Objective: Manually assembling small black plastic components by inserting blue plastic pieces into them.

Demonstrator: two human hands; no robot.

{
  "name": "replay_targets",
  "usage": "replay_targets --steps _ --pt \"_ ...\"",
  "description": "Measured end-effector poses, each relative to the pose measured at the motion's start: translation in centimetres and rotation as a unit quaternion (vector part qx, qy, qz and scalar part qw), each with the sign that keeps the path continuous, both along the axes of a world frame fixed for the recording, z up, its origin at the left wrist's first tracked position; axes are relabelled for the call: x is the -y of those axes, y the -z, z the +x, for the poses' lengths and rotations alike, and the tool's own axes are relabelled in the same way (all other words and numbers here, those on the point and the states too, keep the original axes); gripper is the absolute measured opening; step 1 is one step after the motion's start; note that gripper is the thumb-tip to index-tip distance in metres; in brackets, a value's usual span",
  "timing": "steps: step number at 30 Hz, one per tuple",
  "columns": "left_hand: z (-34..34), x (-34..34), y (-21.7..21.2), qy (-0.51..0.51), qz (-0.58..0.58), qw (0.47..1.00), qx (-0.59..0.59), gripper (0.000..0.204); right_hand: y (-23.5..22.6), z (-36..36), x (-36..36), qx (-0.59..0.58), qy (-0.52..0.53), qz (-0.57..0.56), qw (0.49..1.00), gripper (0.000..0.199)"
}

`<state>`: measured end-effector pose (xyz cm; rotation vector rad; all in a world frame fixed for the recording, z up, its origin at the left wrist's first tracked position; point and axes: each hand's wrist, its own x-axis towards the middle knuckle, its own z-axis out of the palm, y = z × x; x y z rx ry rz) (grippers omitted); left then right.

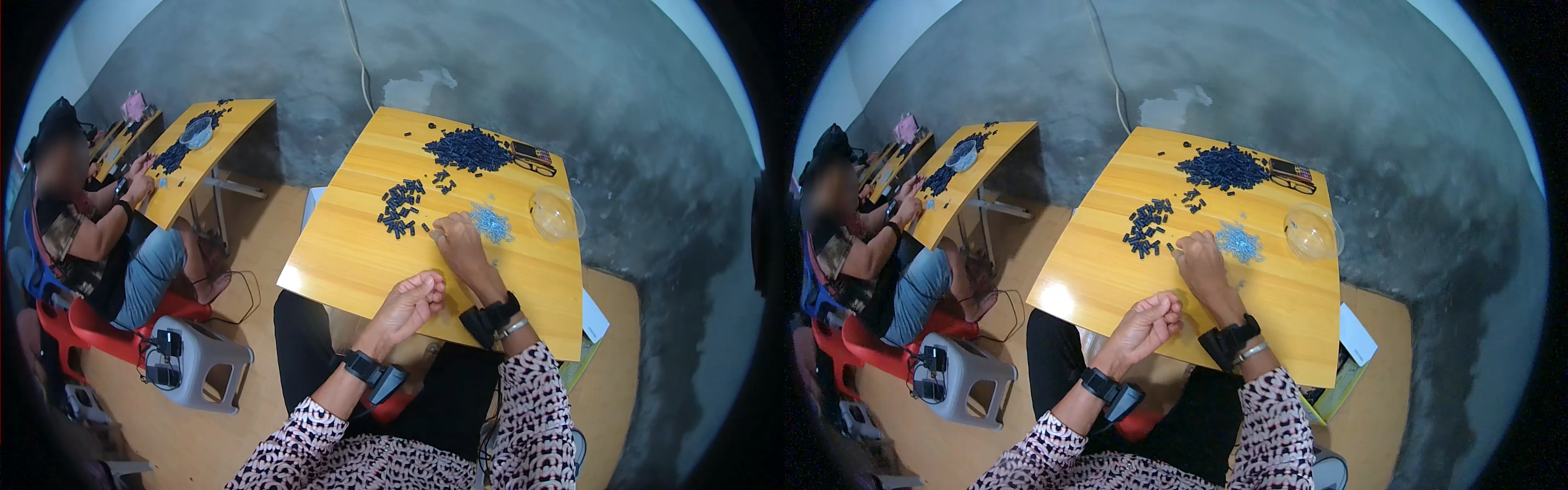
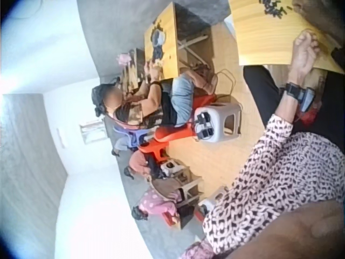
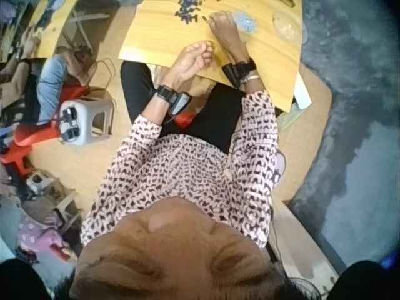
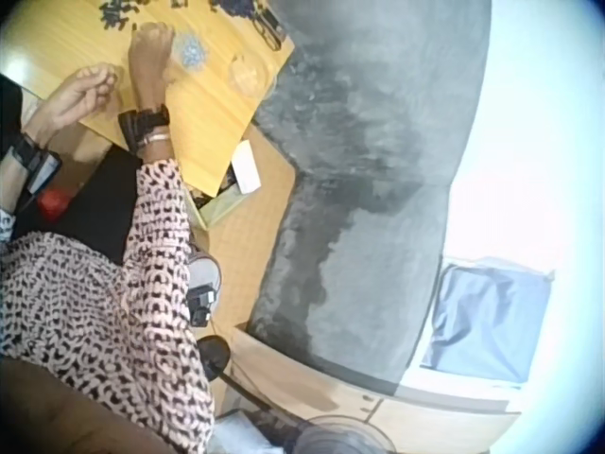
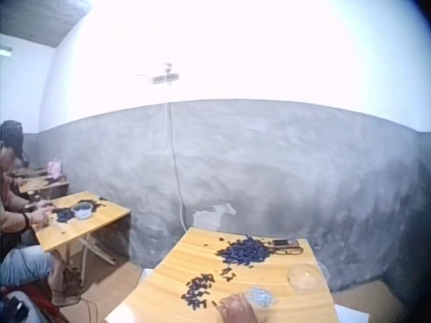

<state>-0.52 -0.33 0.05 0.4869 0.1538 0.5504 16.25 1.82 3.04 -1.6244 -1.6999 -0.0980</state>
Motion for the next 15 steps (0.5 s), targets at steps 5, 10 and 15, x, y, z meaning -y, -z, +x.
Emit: replay_targets --steps 5,10,15 --pt "-0.1 0.2 -0.5 -0.007 0.003 1.0 -0.015 0.014 2.0 -0.5 -2.3 0.066 0.052 -0.034 0.996 0.011" --pt "-0.2 0.2 -0.5 -0.019 -0.007 1.0 -0.014 0.015 1.7 -0.5 -1.8 0.06 0.05 -0.058 0.995 0.009" --pt "0.1 0.3 -0.3 -0.064 -0.029 0.998 0.001 0.013 0.5 -0.4 1.8 -0.053 0.004 0.0 0.999 0.007"
